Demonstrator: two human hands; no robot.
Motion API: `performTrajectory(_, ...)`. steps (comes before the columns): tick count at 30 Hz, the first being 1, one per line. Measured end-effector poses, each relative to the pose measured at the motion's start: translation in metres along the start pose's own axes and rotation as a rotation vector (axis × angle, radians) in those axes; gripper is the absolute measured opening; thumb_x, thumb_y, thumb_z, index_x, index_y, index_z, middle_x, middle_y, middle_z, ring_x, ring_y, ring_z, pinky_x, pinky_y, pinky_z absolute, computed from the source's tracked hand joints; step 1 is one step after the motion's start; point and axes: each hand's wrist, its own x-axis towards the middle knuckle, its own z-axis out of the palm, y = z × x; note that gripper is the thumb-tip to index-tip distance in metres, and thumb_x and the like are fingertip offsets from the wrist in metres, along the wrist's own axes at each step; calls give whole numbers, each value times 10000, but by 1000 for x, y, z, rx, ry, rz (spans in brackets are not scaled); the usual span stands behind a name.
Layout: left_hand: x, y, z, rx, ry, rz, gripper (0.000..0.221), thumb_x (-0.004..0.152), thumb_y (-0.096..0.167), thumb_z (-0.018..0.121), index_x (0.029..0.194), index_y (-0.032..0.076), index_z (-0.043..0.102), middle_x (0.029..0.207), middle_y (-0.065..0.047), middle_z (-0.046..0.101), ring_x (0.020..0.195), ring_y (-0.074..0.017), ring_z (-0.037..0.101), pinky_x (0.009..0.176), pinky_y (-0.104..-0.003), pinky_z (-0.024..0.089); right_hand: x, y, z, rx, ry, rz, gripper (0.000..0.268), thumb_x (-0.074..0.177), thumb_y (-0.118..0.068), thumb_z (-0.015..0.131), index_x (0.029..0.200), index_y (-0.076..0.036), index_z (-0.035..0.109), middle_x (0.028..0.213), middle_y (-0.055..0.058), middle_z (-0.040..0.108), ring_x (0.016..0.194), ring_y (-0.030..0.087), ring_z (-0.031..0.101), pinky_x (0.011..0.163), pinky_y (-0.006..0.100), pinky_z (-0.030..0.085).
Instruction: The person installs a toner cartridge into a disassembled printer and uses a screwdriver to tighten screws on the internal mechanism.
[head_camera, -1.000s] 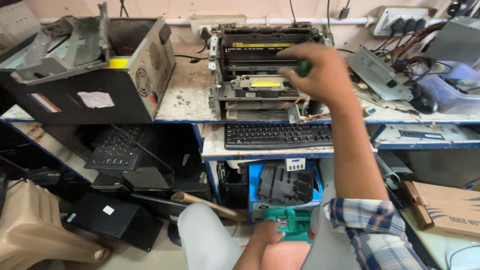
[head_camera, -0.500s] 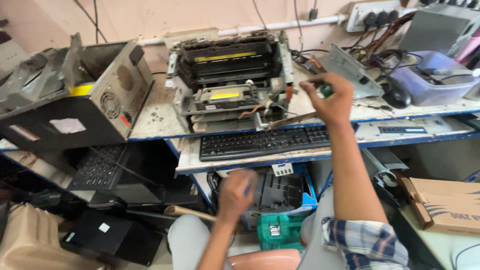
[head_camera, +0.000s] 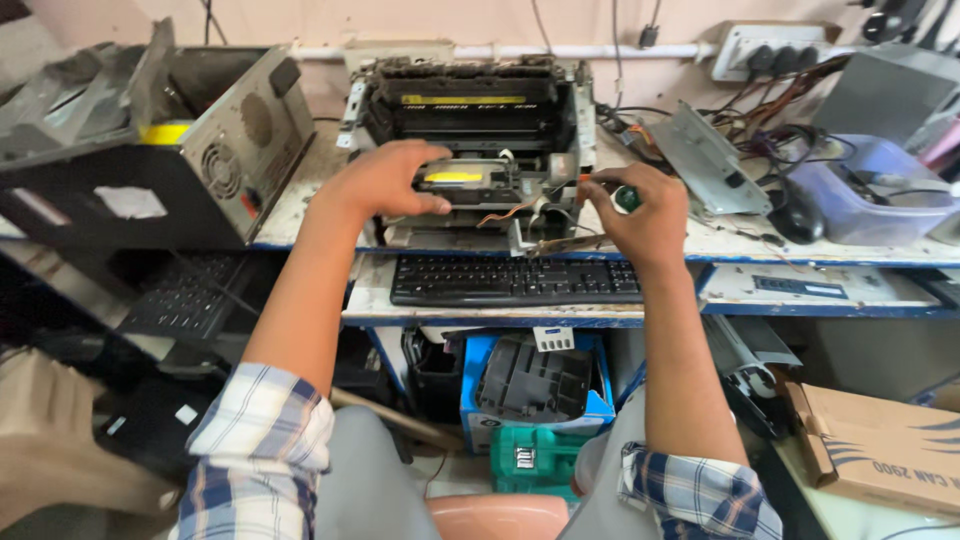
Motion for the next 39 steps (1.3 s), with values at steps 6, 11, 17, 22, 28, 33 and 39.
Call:
performTrajectory(6, 5, -17, 10, -42, 3, -3, 721, 728, 423, 875, 1317, 69, 655, 1298, -169, 662, 1215, -378, 609, 1013, -441, 474, -5, 4, 11, -5, 8, -23, 65, 909, -85, 818, 943, -44, 781, 870, 118, 723, 806, 286, 696, 742, 374, 527)
performTrajectory(11, 16, -32, 11, -156, -65, -54, 704, 740, 398, 866, 1349, 111, 663, 1374, -138, 649, 1287, -335, 583, 1060, -423, 441, -6, 5, 12, 12, 10, -24, 86, 931, -102, 817, 962, -36, 770, 889, 121, 728, 820, 294, 699, 748, 382, 528)
performTrajectory(17, 16, -39, 15, -166, -50, -16, 695, 733, 385, 874, 1339, 109, 675, 1376, -135, 668, 1297, -320, 604, 1095, -400, 454, -8, 8, 14, -15, 11, -32, 99, 936, -106, 823, 959, -28, 768, 895, 137, 720, 834, 320, 695, 753, 395, 525)
performTrajectory(22, 16, -36, 14, -177, -42, -37, 703, 720, 385, 886, 1339, 130, 674, 1367, -135, 662, 1282, -325, 597, 1073, -408, 453, -10, 6, 16, -24, 32, -48, 92, 956, -100, 812, 968, -24, 761, 909, 136, 720, 845, 323, 695, 768, 400, 528)
performTrajectory(28, 15, -36, 13, -218, -40, -25, 683, 737, 403, 886, 1329, 128, 686, 1344, -131, 684, 1270, -307, 619, 1074, -395, 461, -12, 5, 18, -69, 43, -60, 83, 953, -84, 810, 983, -23, 762, 897, 142, 706, 837, 334, 681, 757, 413, 519)
performTrajectory(33, 16, -36, 13, -260, -35, 6, 668, 707, 373, 901, 1277, 94, 691, 1256, -118, 717, 1196, -283, 655, 1031, -390, 492, -15, 4, 18, -93, 54, -95, 72, 953, -64, 807, 1004, -34, 765, 918, 134, 712, 858, 335, 683, 783, 411, 526)
performTrajectory(39, 17, -39, 12, -348, -26, 21, 663, 650, 266, 927, 1241, 86, 686, 1209, -102, 715, 1165, -257, 652, 998, -379, 501, -15, 0, 16, -75, 47, -55, 79, 974, -91, 811, 1012, -39, 766, 913, 114, 723, 849, 302, 690, 769, 392, 528)
